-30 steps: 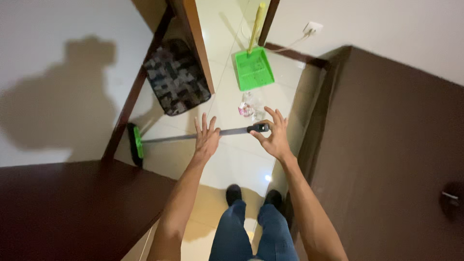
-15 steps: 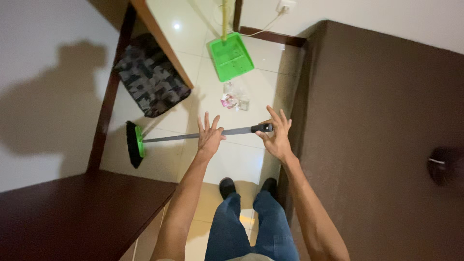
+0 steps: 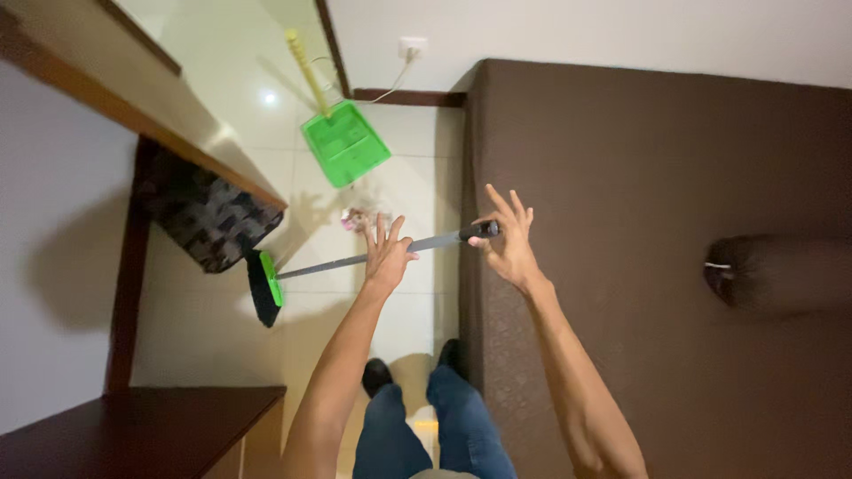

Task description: The person sweeps debris from the floor into a dustpan using a broom and then picks up the broom and dustpan.

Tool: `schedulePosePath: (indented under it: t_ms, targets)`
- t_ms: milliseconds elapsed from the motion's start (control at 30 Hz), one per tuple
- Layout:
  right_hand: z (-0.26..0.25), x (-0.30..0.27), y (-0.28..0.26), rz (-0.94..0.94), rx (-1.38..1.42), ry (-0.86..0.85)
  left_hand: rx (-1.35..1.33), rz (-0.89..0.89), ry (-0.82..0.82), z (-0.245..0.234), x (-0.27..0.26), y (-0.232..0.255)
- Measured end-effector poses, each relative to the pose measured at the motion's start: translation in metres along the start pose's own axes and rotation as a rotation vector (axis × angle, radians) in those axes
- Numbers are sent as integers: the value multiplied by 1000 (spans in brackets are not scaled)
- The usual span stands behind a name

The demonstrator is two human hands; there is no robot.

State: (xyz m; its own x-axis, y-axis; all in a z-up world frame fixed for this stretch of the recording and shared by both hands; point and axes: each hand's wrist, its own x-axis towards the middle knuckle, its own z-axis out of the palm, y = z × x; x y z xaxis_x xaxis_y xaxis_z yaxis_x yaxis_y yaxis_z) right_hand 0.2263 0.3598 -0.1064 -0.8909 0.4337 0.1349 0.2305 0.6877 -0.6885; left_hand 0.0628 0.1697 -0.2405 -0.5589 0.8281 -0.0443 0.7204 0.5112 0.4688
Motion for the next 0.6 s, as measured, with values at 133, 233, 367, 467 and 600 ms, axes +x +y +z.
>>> schedulePosePath:
  t_ms: [133, 233, 367, 467, 600]
  targets:
    - [-52, -4, 31, 62, -29, -6, 28, 51, 28, 14, 30, 55]
    - [-94, -4, 51, 39, -29, 25, 48, 54, -3, 15, 57, 97]
    - [-147, -7, 66, 31, -81, 53, 28, 56, -49, 12, 84, 154]
    - [-183, -9, 65, 31, -112, 88, -5, 92, -12, 9, 103, 186]
    - [-207, -15, 55, 31, -139, 144, -21, 150, 36, 2, 107, 206]
